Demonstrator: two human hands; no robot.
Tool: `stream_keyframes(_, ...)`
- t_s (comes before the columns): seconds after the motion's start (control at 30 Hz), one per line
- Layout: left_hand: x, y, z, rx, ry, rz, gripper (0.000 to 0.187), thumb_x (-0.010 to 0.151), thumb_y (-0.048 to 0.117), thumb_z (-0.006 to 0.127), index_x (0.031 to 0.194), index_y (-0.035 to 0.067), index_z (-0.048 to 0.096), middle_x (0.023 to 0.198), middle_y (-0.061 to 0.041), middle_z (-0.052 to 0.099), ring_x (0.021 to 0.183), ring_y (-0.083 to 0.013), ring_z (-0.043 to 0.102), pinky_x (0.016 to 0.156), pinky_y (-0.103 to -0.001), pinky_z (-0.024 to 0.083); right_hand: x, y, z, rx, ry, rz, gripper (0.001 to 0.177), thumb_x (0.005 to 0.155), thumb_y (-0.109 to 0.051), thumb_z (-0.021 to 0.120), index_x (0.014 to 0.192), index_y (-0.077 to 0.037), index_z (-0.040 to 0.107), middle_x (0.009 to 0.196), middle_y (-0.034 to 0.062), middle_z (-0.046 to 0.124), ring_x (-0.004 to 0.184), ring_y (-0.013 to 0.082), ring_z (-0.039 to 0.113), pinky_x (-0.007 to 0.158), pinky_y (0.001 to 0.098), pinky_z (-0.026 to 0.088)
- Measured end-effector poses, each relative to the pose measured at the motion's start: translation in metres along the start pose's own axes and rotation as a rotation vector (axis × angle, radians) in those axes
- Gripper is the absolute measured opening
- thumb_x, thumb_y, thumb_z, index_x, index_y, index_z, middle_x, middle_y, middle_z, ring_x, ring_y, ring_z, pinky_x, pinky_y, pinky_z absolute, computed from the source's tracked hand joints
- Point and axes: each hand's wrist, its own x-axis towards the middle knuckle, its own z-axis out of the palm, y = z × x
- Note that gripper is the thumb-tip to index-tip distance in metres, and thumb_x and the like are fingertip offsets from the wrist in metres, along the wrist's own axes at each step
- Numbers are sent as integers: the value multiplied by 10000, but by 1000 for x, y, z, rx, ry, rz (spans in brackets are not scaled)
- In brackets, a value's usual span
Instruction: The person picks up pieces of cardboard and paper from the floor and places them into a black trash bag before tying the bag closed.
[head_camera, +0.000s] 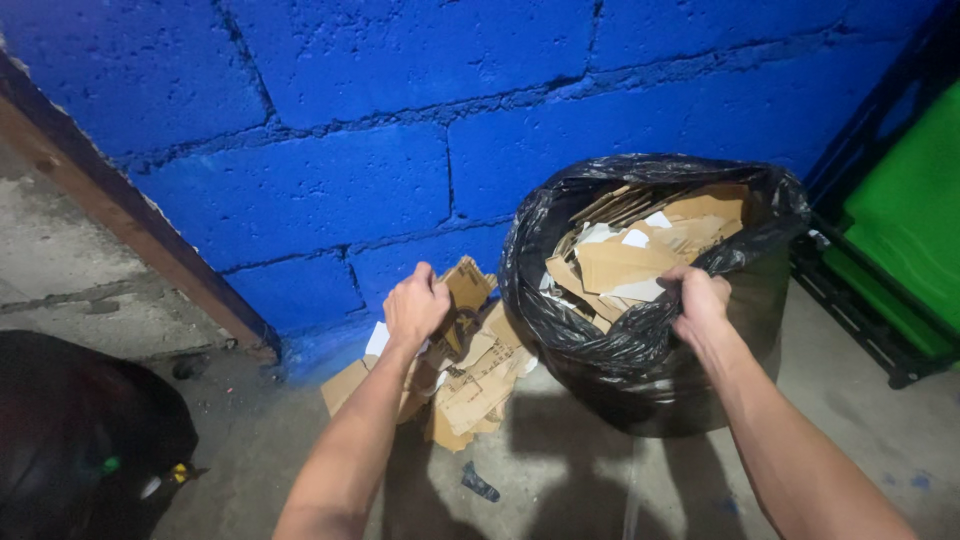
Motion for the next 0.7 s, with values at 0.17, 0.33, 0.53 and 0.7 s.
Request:
stream_keyframes(0.17,1,15,-5,-67,120,73,243,879,290,547,1001,94,623,944,-226,730,886,-463,683,803,-562,516,-4,-9,-2,37,-3,2,271,724,68,660,977,107,568,857,158,656,675,266,671,578,400,582)
stream_keyframes(0.33,3,35,-9,-149,262,145,220,917,260,545,1035,102,643,974,-204,727,898,-442,681,796,-548,517,-17,-25,1,23,56,-7,363,738,60,668,1069,77,521,891,164,648,688,281,673,575,436,573)
stream_keyframes(0.53,-2,73,-18,-194,472,315,137,980,189,582,1062,106,652,953,-138,705,941,-369,667,789,-513,520,-25,-39,-2,106,41,22,363,732,91,638,1068,64,504,892,166,632,696,288,678,595,453,603)
stream_keyframes(0.7,-6,108,-27,-227,599,439,115,992,127,602,1090,92,650,1012,-118,688,960,-341,646,792,-472,525,-14,-41,-13,67,45,6,321,759,69,656,1060,90,549,879,150,617,700,268,633,609,447,575)
